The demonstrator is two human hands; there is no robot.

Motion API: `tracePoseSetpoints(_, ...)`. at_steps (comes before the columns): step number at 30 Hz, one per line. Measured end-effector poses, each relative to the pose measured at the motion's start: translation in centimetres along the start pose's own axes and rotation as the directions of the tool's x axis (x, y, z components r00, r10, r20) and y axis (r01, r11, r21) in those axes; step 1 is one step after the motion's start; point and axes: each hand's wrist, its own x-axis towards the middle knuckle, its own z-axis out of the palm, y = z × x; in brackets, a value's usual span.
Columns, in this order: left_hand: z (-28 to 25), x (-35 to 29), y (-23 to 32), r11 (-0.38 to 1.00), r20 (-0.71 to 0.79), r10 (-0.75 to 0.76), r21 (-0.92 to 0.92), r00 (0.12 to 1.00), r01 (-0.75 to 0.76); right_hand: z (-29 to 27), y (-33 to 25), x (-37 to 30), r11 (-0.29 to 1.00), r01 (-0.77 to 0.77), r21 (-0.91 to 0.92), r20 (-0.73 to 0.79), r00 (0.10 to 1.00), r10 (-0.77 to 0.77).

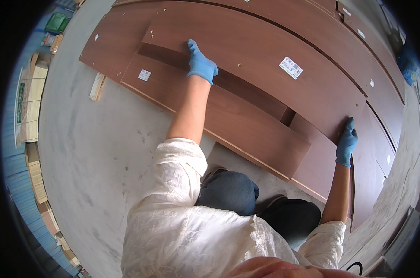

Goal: The person wipes several brown wooden panels with a cloth, then stacks them on the floor. The person uses a cloth to clean the surfaces and arranges the panels into a neat pile.

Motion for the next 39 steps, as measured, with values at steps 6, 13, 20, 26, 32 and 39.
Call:
tracePoseSetpoints(6,-2.9,9.2,1.5,0.946,0.056,0.104,0.303,0.993,-0.116,4.4,-2.8,-1.7,1.000,0.009,0.016,0.068,0.998,-0.010)
tracePoseSetpoints(13,-4.5,9.8,2.4,0.989,0.070,-0.091,-0.108,0.993,0.098,6.9,-1.9,-2.1,0.998,-0.054,-0.016,0.112,0.992,0.055)
tracePoseSetpoints(20,-2.5,3.8,1.8,0.948,0.011,0.215,0.238,0.977,-0.211,6.8,0.6,-0.6,0.997,-0.025,-0.078,0.157,0.987,0.037)
tracePoseSetpoints(26,-3.5,2.0,-0.3,-0.250,0.597,0.568,0.781,0.566,-0.573,6.9,1.1,-1.2,0.760,0.253,-0.599,0.193,0.966,-0.170)
tracePoseSetpoints(32,-4.7,6.0,1.4,-0.563,0.621,0.400,0.747,0.674,-0.354,6.1,-2.0,-3.5,0.349,0.395,-0.850,0.299,0.907,-0.297)
tracePoseSetpoints(39,-7.7,6.5,4.2,-0.573,0.660,0.420,0.725,0.623,-0.382,7.6,-2.7,-6.6,0.430,0.700,-0.570,0.347,0.680,-0.646)
